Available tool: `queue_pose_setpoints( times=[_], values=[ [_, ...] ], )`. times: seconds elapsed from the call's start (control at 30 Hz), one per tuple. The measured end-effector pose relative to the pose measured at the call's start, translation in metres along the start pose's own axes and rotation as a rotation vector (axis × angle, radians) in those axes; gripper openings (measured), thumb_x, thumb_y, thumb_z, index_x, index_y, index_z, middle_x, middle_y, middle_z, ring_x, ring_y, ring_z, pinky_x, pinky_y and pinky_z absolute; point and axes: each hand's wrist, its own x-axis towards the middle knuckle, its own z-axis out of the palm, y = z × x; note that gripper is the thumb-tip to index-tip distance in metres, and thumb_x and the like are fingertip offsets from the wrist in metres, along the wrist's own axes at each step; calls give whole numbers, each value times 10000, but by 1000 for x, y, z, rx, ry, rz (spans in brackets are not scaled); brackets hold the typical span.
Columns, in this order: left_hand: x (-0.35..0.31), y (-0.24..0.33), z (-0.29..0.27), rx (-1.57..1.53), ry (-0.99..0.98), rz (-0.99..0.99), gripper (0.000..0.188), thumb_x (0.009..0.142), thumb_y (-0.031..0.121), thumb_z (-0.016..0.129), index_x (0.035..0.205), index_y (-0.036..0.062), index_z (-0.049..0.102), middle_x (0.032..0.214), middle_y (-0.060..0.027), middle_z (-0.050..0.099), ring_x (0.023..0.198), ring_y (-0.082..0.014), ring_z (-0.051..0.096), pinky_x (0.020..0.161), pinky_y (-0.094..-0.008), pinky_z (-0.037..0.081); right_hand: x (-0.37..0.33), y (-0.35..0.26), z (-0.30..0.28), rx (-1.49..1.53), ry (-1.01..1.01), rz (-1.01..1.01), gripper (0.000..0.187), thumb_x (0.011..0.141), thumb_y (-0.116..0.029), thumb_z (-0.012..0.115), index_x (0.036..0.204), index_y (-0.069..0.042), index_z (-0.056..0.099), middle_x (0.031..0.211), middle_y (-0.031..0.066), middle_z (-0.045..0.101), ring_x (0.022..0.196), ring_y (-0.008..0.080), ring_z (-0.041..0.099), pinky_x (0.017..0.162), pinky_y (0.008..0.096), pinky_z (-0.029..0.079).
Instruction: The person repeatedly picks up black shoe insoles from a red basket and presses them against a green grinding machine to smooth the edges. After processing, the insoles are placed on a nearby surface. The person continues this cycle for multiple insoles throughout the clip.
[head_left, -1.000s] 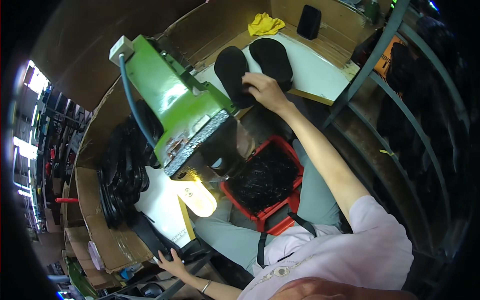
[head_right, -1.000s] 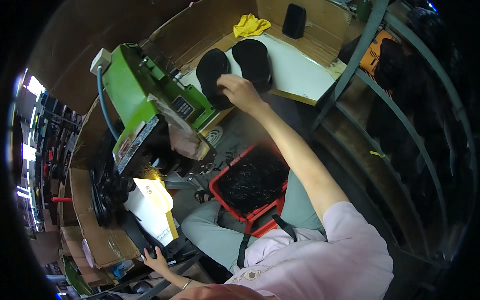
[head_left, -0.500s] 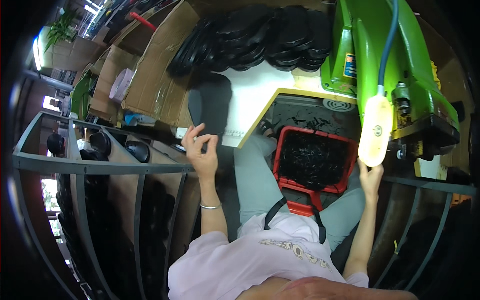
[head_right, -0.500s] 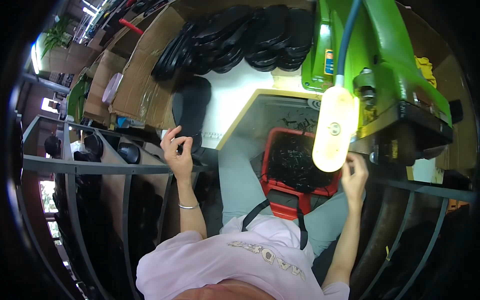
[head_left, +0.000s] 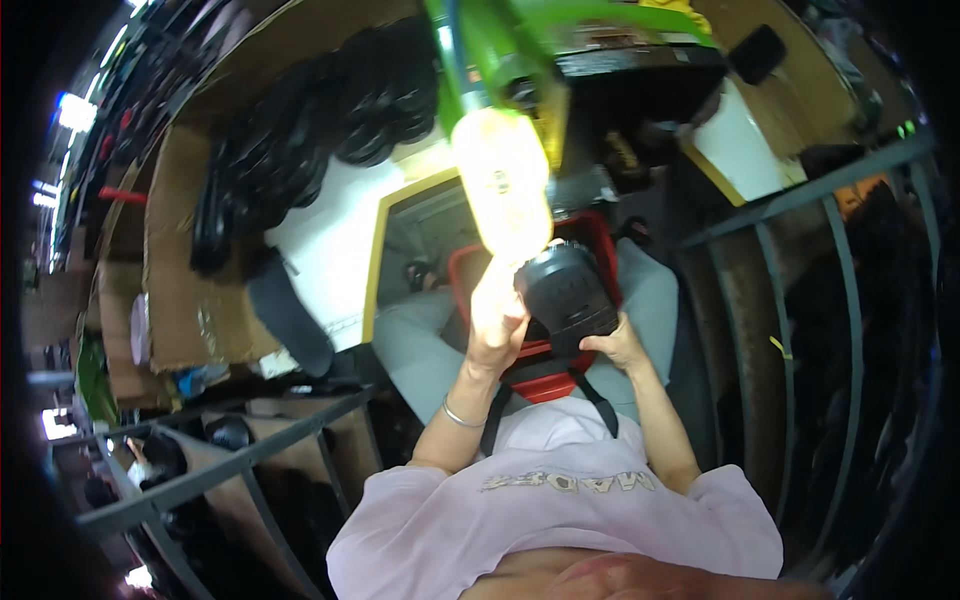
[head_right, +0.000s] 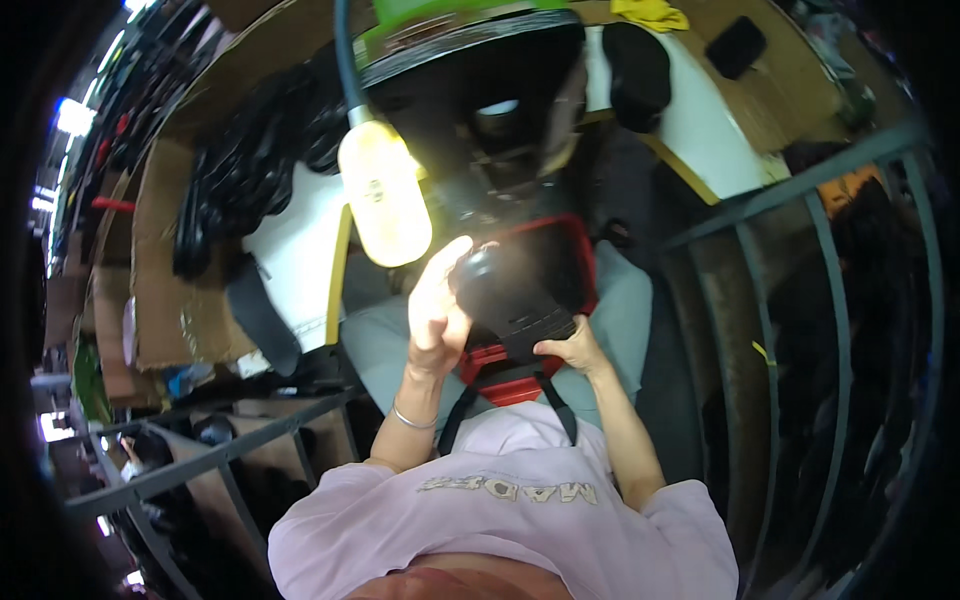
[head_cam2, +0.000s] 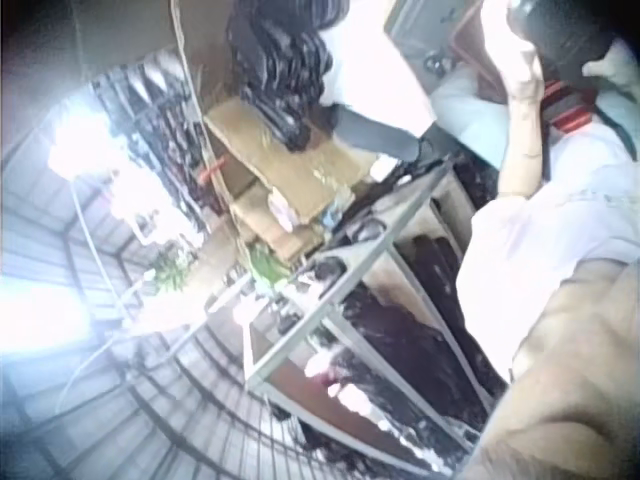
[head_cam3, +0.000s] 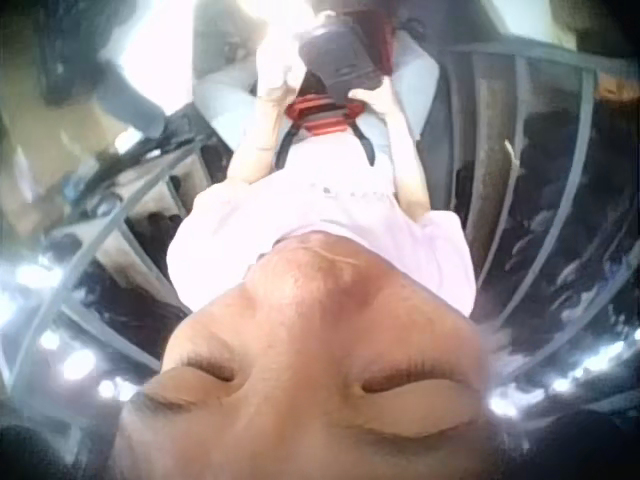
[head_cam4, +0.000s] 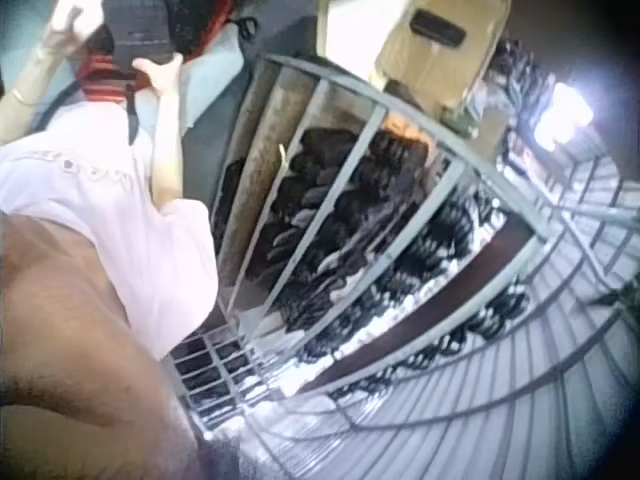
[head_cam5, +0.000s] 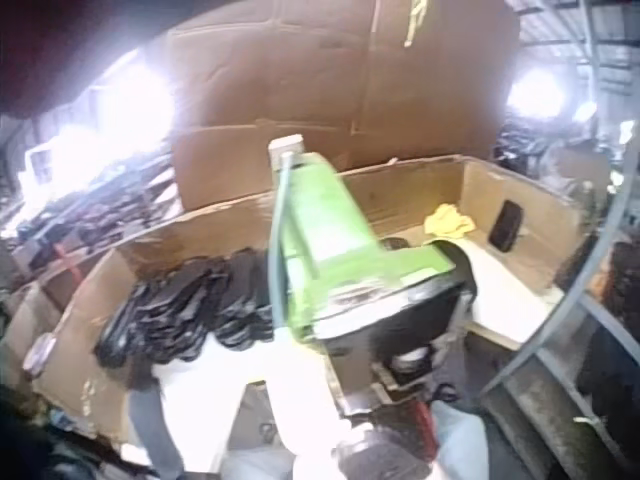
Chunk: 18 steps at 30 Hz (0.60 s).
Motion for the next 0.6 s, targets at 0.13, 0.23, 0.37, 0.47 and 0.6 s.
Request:
queue_pose_setpoints(
  times=[0.13,0.23,0.37,0.47,0.6],
  values=[
    [3,-52,7,301,22,-163,204,873,54,693,1045,-40,638,903,-30,663,796,-75,595,722,-211,487,-19,13,3,236,101,-123,547,679,51,796,1190,-14,611,1109,51,665,1016,139,610,909,299,493],
    [26,-41,27,593,-38,-143,142,876,73,686,973,-31,682,860,-37,676,762,-67,586,699,-221,478,-21,19,13,325,21,-15,591,678,86,766,1226,-29,575,1116,44,640,1030,187,602,925,315,486],
    [33,-28,34,661,97,132,88,849,11,700,926,-28,681,765,3,629,670,-45,533,609,-190,425,-32,28,15,288,2,21,527,679,103,749,1177,36,591,1116,86,646,1016,198,602,919,314,486],
    [18,-47,8,459,142,86,70,845,-25,688,912,-32,668,781,-8,635,677,-50,547,630,-193,449,-48,32,-1,364,62,-22,437,722,71,714,1144,71,598,1121,120,651,1011,184,613,924,316,483],
    [3,-63,-8,495,179,54,152,831,-79,670,971,-37,626,850,-39,649,728,-68,584,673,-203,482,-63,16,-40,425,326,-254,430,756,27,671,1171,49,560,1136,121,643,1019,200,622,941,324,476]
  ],
)
